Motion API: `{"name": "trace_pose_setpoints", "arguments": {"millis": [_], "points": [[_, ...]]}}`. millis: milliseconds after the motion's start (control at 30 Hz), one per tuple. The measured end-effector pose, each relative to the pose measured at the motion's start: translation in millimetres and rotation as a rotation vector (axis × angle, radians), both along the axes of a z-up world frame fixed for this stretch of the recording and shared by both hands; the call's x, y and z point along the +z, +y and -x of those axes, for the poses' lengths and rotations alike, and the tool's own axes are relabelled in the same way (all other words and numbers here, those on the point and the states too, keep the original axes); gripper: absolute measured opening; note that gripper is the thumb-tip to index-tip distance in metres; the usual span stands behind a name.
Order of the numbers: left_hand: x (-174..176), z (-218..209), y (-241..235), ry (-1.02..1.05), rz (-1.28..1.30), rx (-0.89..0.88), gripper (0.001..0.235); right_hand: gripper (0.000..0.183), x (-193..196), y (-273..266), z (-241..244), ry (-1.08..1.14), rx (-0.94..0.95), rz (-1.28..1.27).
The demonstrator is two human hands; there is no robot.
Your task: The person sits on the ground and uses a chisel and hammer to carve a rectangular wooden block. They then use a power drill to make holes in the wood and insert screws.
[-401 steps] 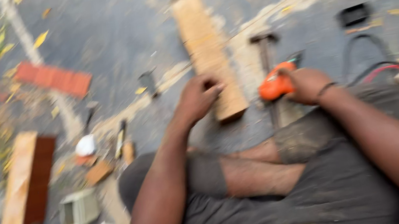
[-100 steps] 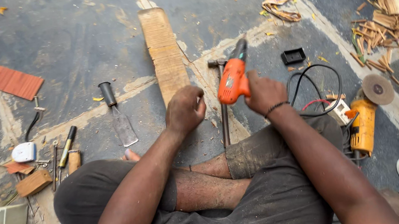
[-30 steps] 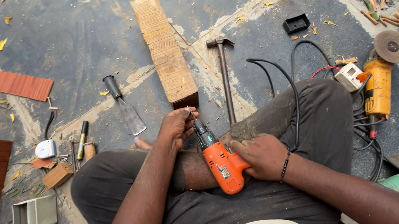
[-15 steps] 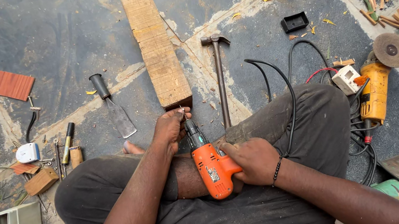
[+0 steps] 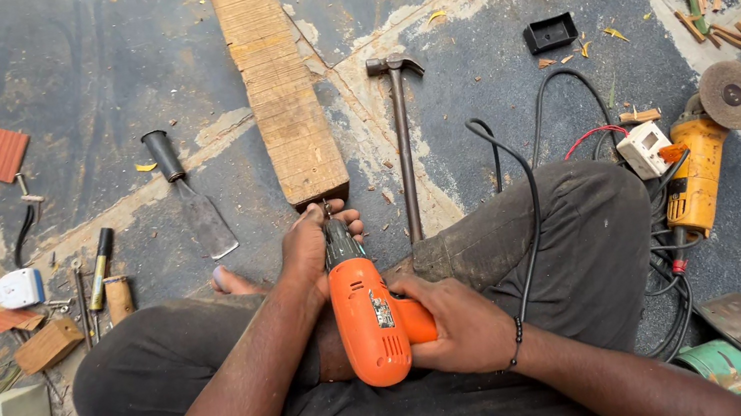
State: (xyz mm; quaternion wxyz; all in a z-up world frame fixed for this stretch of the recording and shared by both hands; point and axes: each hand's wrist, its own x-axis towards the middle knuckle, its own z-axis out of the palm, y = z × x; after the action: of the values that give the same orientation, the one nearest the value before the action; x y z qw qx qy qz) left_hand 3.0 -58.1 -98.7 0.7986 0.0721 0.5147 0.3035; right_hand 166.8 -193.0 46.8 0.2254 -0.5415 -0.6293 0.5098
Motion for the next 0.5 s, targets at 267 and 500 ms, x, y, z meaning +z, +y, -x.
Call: {"name": "trace_pose_setpoints", "arguments": {"millis": [267, 500], "points": [[11.8, -0.4, 2.5, -0.039, 0.092, 0.029, 0.037, 0.052, 2.9, 7.7, 3.4, 0.069, 0.002, 0.093], [6.2, -0.7, 1.5, -0.039, 0.088, 0.019, 0.037, 0.046, 0.4, 10.6, 0.8, 0.095, 0.008, 0.142]]}}
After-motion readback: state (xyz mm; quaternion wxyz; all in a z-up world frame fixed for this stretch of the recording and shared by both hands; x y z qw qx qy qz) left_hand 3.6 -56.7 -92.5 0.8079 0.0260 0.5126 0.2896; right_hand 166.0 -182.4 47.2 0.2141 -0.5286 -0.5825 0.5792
